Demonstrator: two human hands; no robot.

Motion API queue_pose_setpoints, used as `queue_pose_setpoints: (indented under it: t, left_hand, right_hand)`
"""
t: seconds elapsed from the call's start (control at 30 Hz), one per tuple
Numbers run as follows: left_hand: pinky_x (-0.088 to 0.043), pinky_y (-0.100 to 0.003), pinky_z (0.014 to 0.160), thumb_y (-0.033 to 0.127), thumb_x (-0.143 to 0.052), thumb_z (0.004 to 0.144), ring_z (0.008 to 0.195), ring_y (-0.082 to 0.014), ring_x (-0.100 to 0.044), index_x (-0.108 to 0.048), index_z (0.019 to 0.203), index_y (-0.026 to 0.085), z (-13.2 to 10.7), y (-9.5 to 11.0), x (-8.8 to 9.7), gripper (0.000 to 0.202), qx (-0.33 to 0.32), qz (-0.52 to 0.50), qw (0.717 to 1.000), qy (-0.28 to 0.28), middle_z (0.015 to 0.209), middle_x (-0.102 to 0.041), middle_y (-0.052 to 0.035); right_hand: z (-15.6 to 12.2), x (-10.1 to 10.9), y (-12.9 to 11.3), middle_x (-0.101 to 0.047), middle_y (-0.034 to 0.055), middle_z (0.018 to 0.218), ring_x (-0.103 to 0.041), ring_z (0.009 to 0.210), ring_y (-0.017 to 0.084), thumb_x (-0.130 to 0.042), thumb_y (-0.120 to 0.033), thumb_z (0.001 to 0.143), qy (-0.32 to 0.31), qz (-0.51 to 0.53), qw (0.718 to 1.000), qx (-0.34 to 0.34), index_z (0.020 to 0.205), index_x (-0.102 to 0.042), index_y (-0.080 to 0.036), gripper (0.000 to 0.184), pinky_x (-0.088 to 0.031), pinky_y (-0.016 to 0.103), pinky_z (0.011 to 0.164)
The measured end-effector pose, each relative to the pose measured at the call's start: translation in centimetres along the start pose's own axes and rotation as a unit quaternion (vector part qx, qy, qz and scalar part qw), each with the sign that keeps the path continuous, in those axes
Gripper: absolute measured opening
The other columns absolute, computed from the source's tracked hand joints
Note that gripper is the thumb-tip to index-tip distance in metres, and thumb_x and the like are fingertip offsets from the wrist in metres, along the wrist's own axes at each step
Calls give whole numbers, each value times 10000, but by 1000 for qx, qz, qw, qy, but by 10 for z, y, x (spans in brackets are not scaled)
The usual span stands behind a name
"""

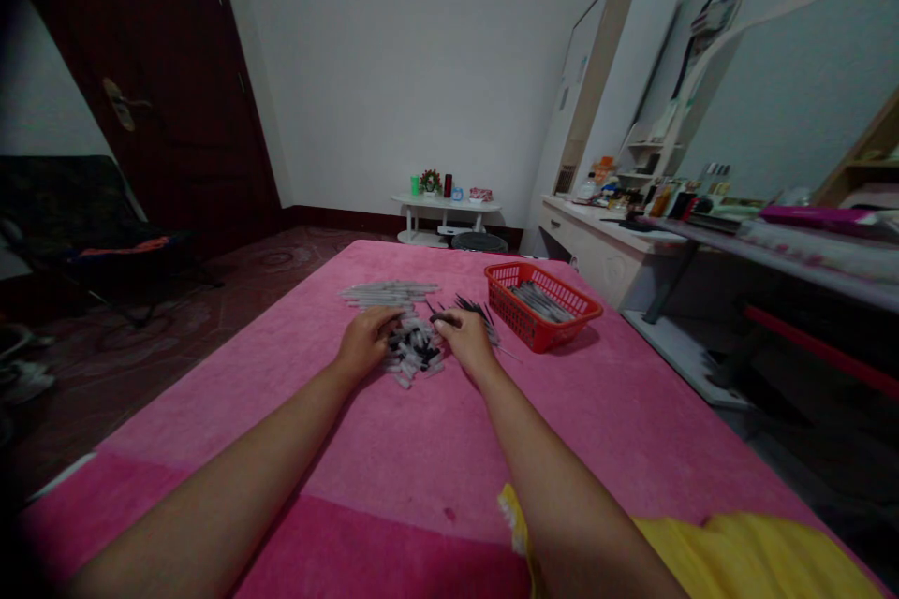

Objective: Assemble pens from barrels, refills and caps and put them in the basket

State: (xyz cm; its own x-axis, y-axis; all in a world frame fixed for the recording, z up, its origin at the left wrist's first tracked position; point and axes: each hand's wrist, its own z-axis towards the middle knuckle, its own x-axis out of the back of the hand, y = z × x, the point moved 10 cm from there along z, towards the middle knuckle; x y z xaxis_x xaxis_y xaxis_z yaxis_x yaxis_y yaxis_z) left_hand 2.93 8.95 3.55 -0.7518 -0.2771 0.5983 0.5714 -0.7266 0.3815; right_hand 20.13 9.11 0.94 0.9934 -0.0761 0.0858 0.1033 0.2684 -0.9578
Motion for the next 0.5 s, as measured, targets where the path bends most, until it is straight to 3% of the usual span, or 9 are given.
queue_pose_setpoints:
  t: [0.1,0.27,0.4,0.5]
  left_hand:
    - [-484,-357,840,123,-497,841,940,-221,-616,-664,1062,172,0,5,-2,281,-19,-2,1000,-9,989,-695,-92]
    - [-483,-348,831,129,-497,845,928,-215,-613,-665,1056,181,0,7,-4,275,-22,-3,1000,-13,976,-690,-86]
    - [-483,-345,829,122,-496,839,929,-214,-615,-664,1061,189,0,10,-3,287,-24,-4,1000,-18,980,-689,-83]
    - [-482,-346,826,118,-492,837,930,-216,-613,-663,1067,187,0,13,-3,295,-28,-4,999,-25,981,-688,-84]
  right_hand:
    - [-4,-5,6,-665,25,646,-614,514,178,-720,-374,613,2,65,997,-44,748,-633,-157,270,-476,287,492]
    - [-5,3,5,-611,-14,562,-535,445,122,-783,-431,540,48,84,994,-56,718,-625,-155,364,-413,237,432]
    - [-6,1,7,-650,8,630,-602,522,153,-784,-369,520,45,104,990,-82,764,-630,-170,350,-438,237,453]
    - [-6,-1,1,-675,17,704,-650,632,177,-756,-293,532,38,97,993,-57,777,-632,-174,299,-497,266,557]
